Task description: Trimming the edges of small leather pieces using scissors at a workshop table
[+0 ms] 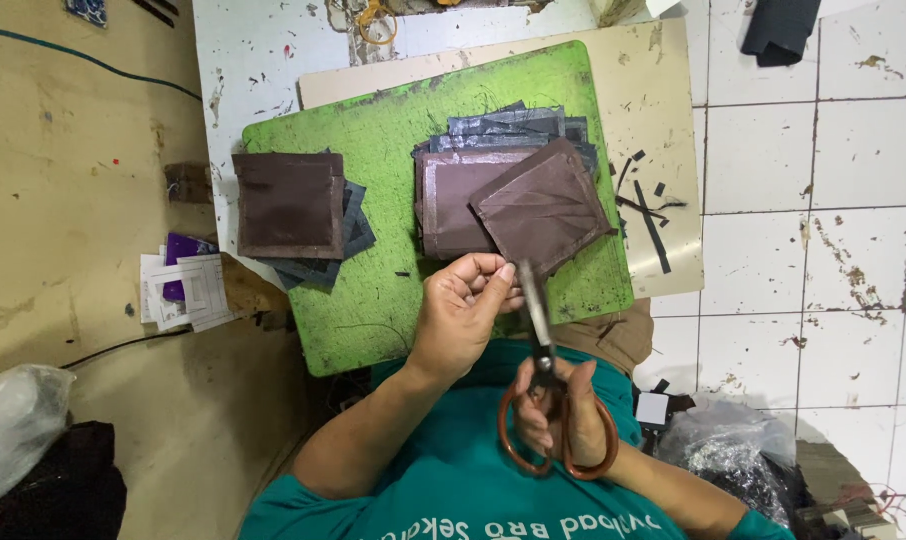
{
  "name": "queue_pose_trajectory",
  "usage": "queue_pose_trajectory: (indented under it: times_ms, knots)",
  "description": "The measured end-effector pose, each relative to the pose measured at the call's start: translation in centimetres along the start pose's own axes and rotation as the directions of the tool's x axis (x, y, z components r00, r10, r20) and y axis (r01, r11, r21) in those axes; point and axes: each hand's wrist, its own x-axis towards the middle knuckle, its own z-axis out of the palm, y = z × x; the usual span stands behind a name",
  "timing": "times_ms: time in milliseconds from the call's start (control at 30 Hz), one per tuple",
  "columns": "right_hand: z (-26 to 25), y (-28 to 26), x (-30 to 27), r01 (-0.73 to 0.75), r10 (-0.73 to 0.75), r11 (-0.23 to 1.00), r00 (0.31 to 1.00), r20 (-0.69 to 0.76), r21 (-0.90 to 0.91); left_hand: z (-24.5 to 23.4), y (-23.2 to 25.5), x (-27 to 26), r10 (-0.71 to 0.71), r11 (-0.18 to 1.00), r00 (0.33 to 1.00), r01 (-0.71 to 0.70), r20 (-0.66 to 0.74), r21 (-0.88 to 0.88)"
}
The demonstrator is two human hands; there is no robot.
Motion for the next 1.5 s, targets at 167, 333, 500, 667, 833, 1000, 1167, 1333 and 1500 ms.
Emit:
queue_pose_trajectory:
  times_ms: [167,333,500,667,833,1000,1167,1333,1500]
  knots:
    - [-0.3,-0.2,0.7,0.180,-0.179,0.983,0.984,0.018,-0.047,0.0,0.0,-0.2,0.020,1.000,1.000,-0.020,0.013,-0.002]
    - [-0.9,-0.5,0.8,0.075,-0.075,0.994,0.997,0.008,-0.083,-0.5,0.9,-0.1,-0.026,0.999,0.996,0.028,0.087,-0.025]
    - [-2.3,-0.5,0.4,0.029,-0.030,0.994,0.999,-0.017,-0.105,-1.0,2.2,0.0,-0.097,0.995,0.963,0.094,0.252,0.027]
    - [-2.1,-0.9,0.5,0.039,-0.037,0.990,0.999,0.021,-0.133,-0.4,3.9,0.5,-0.080,0.986,0.986,0.056,0.148,0.157]
    - [-1.3,-2.0,0.1,0.063,-0.057,0.971,0.998,0.033,-0.229,0.2,5.4,0.3,-0.084,0.964,0.990,0.051,0.114,0.261]
    - [-0.1,-5.9,-0.2,0.270,-0.331,0.611,0.941,0.070,-0.745,-0.1,4.6,-0.8,0.163,0.935,0.978,-0.195,0.131,0.296]
    - [4.4,-9.9,4.2,0.361,-0.713,-0.088,0.628,0.311,-0.928,-0.1,3.0,-0.9,0.274,0.919,0.962,-0.265,0.009,0.291]
    - [6.6,-10.9,7.6,0.508,-0.680,-0.213,0.536,0.500,-0.834,0.5,4.7,-1.5,0.318,0.904,0.948,-0.301,-0.008,0.303]
    - [6.4,-10.4,8.4,0.541,-0.663,-0.195,0.542,0.517,-0.818,0.9,5.7,-1.5,0.404,0.864,0.915,-0.378,-0.008,0.332]
